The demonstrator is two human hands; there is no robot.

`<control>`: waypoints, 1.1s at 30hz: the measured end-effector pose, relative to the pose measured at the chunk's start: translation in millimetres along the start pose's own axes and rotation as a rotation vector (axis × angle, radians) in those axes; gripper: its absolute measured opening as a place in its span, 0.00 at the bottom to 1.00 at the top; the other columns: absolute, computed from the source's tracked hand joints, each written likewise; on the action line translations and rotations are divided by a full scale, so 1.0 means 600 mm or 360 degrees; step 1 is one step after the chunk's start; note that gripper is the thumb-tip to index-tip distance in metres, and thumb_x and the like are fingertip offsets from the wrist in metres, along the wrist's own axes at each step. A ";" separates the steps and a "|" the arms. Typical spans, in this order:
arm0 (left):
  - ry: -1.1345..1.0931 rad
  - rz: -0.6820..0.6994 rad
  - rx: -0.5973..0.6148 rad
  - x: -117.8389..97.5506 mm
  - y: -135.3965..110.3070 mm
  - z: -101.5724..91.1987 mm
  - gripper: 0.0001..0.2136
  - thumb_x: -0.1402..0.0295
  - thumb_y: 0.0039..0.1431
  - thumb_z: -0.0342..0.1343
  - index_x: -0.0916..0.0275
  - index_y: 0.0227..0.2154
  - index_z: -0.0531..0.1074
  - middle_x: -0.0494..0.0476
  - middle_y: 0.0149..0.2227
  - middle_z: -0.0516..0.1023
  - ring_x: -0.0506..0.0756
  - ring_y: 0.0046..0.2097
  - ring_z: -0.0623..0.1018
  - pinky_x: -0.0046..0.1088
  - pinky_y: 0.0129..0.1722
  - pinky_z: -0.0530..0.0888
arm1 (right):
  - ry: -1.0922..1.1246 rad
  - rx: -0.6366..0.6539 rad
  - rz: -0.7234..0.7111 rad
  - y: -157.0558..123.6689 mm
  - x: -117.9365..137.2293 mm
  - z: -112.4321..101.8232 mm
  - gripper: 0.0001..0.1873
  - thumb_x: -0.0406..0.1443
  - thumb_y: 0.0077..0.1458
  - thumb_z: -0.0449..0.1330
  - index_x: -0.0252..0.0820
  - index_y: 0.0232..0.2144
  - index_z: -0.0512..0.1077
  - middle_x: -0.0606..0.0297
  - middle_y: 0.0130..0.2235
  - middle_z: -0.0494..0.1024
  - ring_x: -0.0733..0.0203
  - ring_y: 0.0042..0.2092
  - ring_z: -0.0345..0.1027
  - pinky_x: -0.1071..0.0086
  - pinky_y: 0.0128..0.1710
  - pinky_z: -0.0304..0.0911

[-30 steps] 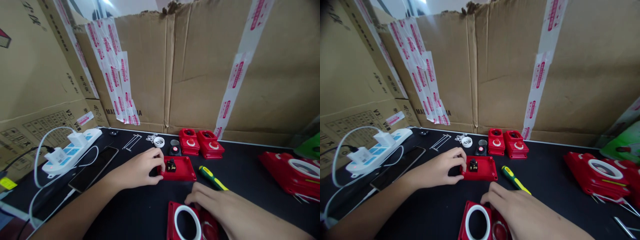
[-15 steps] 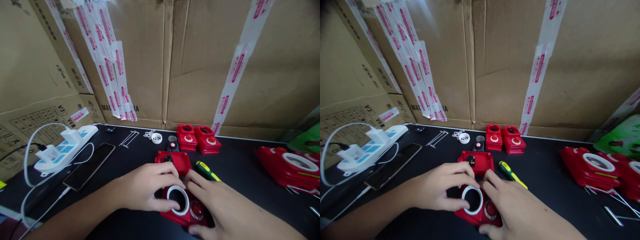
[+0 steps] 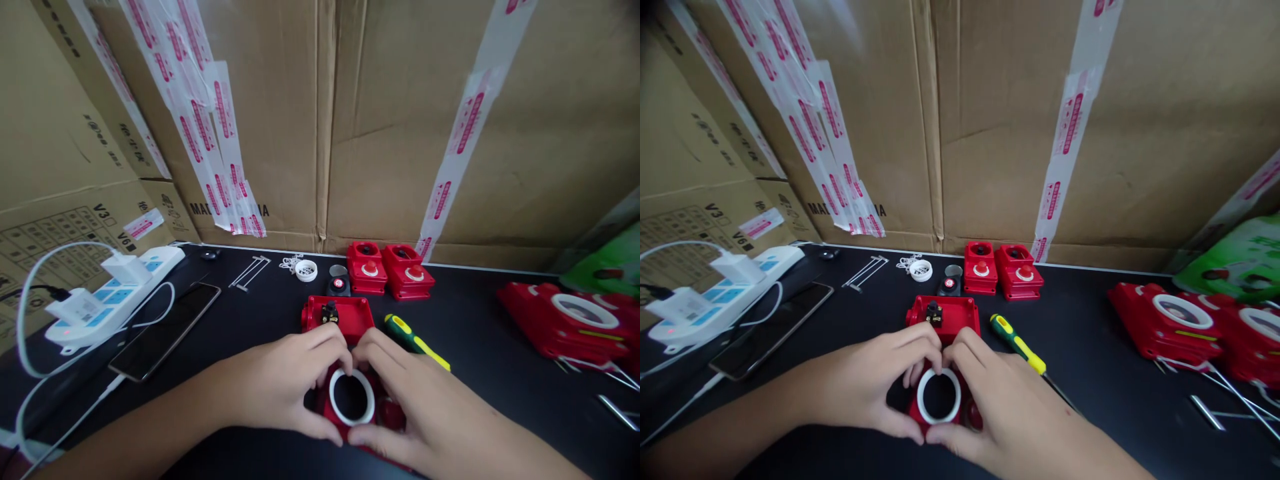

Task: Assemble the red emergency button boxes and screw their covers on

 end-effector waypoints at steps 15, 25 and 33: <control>-0.0103 -0.0067 -0.0011 0.013 0.010 0.011 0.26 0.64 0.47 0.77 0.57 0.48 0.72 0.48 0.38 0.72 0.50 0.33 0.73 0.25 0.33 0.71 | -0.0069 -0.0082 0.0053 0.001 -0.003 0.002 0.19 0.47 0.52 0.72 0.44 0.37 0.71 0.63 0.43 0.76 0.55 0.39 0.72 0.62 0.35 0.64; -0.0353 0.0102 -0.0094 0.030 0.018 0.018 0.26 0.59 0.46 0.79 0.60 0.45 0.75 0.48 0.36 0.75 0.49 0.31 0.76 0.25 0.35 0.74 | 0.0015 -0.0123 -0.0007 0.002 -0.005 0.003 0.16 0.42 0.52 0.71 0.44 0.34 0.69 0.66 0.39 0.75 0.60 0.35 0.68 0.66 0.32 0.61; -0.0471 0.0091 -0.0120 0.029 0.019 0.019 0.27 0.57 0.44 0.80 0.62 0.42 0.74 0.49 0.36 0.75 0.49 0.31 0.75 0.24 0.33 0.74 | 0.0104 -0.0088 -0.0021 0.003 -0.003 0.000 0.12 0.38 0.52 0.69 0.45 0.35 0.69 0.67 0.40 0.76 0.61 0.35 0.70 0.67 0.32 0.62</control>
Point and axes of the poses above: each hand's wrist, its own y-axis towards the middle knuckle, its own z-axis out of the palm, x = y × z, the point moved 2 cm from there along y, towards the middle knuckle
